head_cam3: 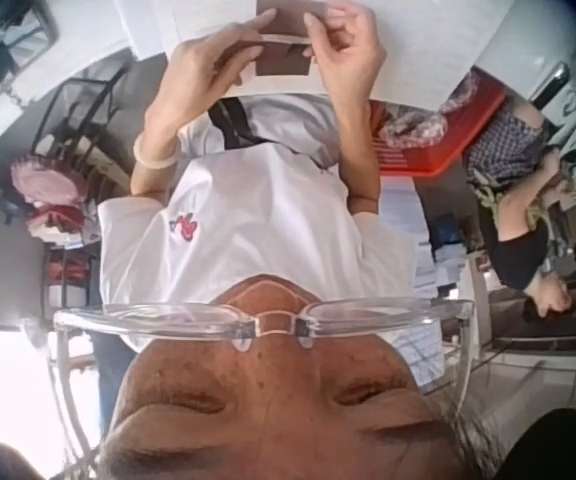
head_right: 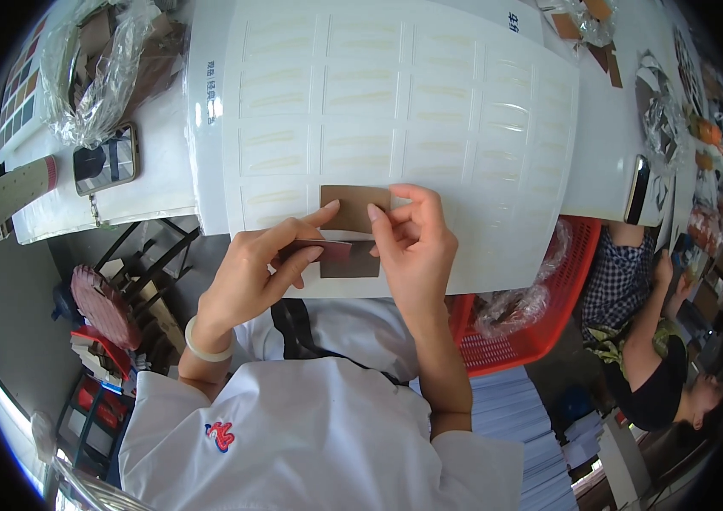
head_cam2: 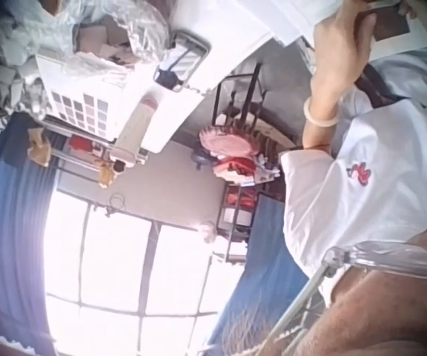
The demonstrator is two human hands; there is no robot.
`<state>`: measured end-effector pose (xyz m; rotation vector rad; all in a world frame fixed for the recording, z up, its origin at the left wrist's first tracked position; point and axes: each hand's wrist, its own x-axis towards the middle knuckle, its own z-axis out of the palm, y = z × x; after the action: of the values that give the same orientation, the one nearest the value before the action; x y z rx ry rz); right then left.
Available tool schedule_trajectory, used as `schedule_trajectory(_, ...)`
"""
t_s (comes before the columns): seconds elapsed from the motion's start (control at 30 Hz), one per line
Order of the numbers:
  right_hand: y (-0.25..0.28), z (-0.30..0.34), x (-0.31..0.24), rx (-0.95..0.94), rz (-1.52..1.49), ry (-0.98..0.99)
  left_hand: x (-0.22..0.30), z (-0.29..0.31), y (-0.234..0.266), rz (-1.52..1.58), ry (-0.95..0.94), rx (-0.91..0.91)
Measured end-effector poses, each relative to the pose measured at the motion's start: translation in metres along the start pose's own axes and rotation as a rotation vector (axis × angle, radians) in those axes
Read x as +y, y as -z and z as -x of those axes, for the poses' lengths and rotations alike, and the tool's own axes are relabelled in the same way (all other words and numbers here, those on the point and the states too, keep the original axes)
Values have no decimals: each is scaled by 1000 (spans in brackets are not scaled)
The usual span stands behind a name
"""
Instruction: Organizing and attaching material color swatches to a sample display card.
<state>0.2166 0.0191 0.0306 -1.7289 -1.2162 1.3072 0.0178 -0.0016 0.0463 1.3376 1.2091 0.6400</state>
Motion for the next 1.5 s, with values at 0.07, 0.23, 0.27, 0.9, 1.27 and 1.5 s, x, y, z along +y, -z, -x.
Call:
schedule_trajectory(0.07, 0, 0, 1, 34, 52, 73, 1, 0, 0, 3, 29, 0)
schedule_trajectory(0.23, -1, -1, -2, 43, 128, 95, 2, 0, 0, 13, 19, -4)
schedule_trajectory(0.27, -1, -1, -2, 41, 128, 87, 2, 0, 0, 15, 20, 1)
schedule_trajectory(0.9, 14, 6, -20, -281, -65, 106, 12, -3, -3, 158, 141, 140)
schedule_trajectory(1.27, -6, -29, -19, -13, -227, -78, 10, -9, 20, 108, 154, 415)
schedule_trajectory(1.5, -12, -39, -15, 31, -146, -32, 12, -10, 32, 89, 130, 417)
